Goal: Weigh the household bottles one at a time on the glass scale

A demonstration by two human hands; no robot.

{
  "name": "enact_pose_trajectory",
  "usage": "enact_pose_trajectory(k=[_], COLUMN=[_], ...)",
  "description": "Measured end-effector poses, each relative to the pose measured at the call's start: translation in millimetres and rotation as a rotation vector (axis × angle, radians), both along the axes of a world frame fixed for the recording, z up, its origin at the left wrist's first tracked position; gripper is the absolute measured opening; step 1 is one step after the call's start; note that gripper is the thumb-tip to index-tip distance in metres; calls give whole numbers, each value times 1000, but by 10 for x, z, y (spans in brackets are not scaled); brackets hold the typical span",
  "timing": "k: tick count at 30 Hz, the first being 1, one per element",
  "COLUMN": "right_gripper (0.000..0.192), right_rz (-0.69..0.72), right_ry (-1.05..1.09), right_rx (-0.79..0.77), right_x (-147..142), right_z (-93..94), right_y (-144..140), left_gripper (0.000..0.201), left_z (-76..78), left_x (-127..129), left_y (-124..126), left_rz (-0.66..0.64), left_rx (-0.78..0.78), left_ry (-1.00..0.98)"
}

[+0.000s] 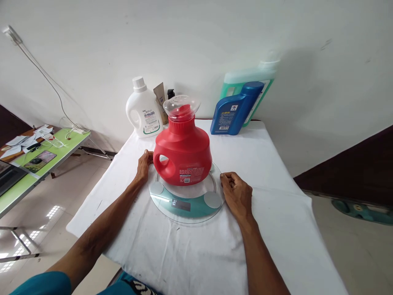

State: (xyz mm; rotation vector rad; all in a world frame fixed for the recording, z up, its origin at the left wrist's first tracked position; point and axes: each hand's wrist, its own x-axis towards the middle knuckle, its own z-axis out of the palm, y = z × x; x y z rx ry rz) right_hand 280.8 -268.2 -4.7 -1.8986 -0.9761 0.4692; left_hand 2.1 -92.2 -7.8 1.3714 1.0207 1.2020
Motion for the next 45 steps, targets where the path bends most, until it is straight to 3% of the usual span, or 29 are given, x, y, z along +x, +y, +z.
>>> enact_pose_trajectory(k=[28, 31, 35, 39, 45], right_gripper=[36, 38, 41, 46, 54], right_rz=[-6, 4, 9, 3, 54], right_ry=[-14, -17, -26, -8, 11], right_rx=[-9, 3, 5, -19, -16], right_x=[15, 11, 9, 30, 83], right_z=[-26, -21, -16, -25, -36], right_y=[9, 7, 1, -1, -9], left_gripper=[65, 65, 58, 61, 62], left_z=[31, 140, 447, 787, 1033], left_x=[-2, 10, 46, 136, 336], left_y=[-43, -102, -280, -519, -683], left_rz=[-14, 11, 55, -80, -180], left_rx=[53, 102, 246, 349, 229], left_ry=[35, 29, -8, 8, 75])
